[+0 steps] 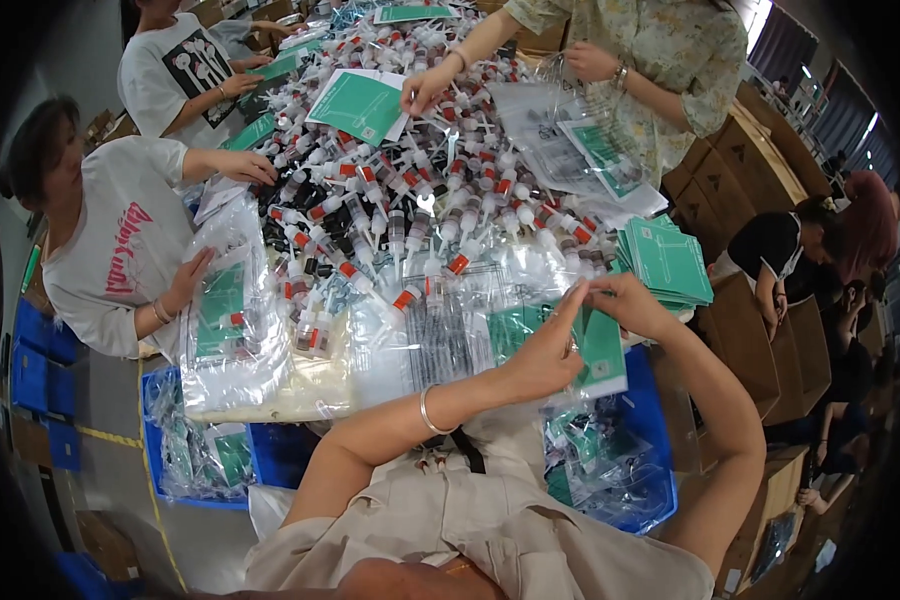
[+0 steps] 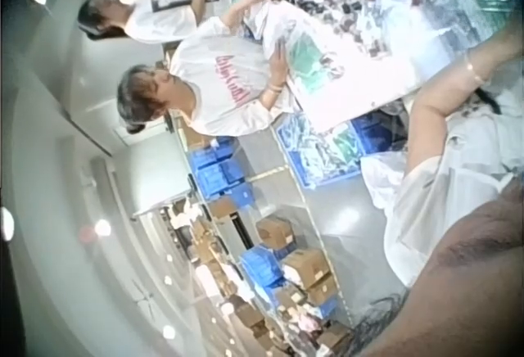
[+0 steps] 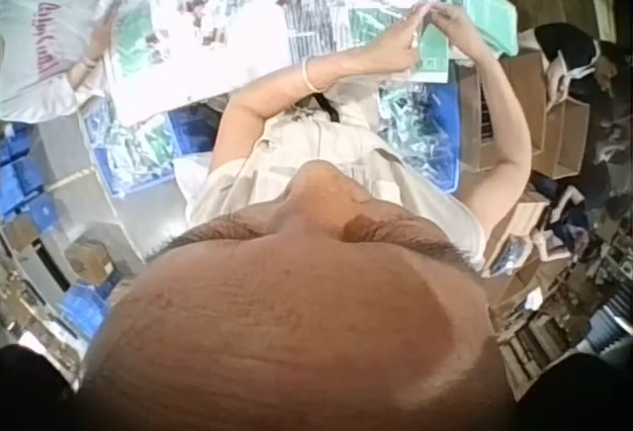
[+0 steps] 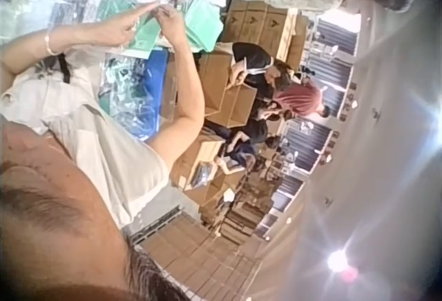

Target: Packing small spray bottles and green user manuals into plastic zip-lock bags at a factory workstation.

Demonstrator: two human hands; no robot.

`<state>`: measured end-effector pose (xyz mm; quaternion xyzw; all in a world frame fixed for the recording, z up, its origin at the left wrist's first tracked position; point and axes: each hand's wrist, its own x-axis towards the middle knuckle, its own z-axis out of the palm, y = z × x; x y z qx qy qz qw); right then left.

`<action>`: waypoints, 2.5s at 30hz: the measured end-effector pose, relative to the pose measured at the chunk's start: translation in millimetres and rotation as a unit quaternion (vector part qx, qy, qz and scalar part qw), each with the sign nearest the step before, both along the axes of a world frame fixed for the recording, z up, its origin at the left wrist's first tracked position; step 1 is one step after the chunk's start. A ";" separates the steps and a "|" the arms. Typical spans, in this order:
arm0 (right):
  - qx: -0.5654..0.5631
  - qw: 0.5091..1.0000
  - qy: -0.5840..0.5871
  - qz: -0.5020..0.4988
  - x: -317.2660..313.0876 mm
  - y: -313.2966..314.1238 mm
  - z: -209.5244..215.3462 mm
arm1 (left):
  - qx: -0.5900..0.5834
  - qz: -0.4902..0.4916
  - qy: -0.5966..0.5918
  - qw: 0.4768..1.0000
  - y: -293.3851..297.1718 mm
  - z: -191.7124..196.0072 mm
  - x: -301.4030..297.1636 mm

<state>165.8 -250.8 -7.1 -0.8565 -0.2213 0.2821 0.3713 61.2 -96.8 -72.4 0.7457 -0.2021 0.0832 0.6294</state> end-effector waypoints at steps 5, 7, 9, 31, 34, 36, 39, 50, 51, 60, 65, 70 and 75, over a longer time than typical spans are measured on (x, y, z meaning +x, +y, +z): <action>0.112 0.956 -0.255 0.095 25.8 -10.9 -48.6 | -0.025 -0.031 0.067 0.997 9.0 5.8 -3.5; 0.084 0.989 -0.097 -0.076 27.1 -10.0 -30.2 | -0.022 -0.043 0.112 0.992 18.6 12.4 -8.1; 0.021 0.997 -0.037 -0.063 19.3 -9.4 -1.7 | -0.022 -0.027 0.084 0.996 19.1 3.9 -7.8; 0.031 0.977 -0.109 0.180 19.7 33.0 -63.6 | -0.060 0.108 0.070 0.990 5.3 -53.2 11.4; -0.160 0.922 -0.312 0.166 36.4 76.2 -16.9 | 0.085 0.234 -0.037 0.968 8.2 -103.8 19.8; -0.017 0.899 -0.396 0.186 22.5 120.0 -2.4 | 0.073 0.213 -0.033 0.974 10.6 -77.2 12.5; 0.084 0.817 -0.447 0.355 16.3 190.6 -38.7 | 0.037 0.146 0.156 0.976 9.0 -71.3 11.9; -0.022 0.748 -0.466 0.471 -0.5 262.8 -40.9 | -0.002 0.226 -0.020 0.974 8.2 -90.2 4.9; 0.002 0.729 -0.464 0.503 -7.8 263.7 -61.3 | 0.014 0.193 0.024 0.981 7.2 -93.1 6.2; 0.096 0.912 -0.253 0.308 13.7 184.6 22.3 | 0.034 0.129 0.100 0.986 57.0 -61.4 2.5; 0.215 0.956 0.187 0.064 -3.4 79.2 -0.5 | -0.013 0.108 0.102 0.989 79.8 -33.9 -4.7; 0.052 0.989 0.012 0.137 -28.5 61.5 -89.5 | 0.006 0.125 0.066 0.990 75.7 6.5 -2.0; 0.037 0.941 -0.185 0.281 -29.3 77.6 -88.9 | 0.096 0.137 -0.091 0.982 49.8 23.4 -8.1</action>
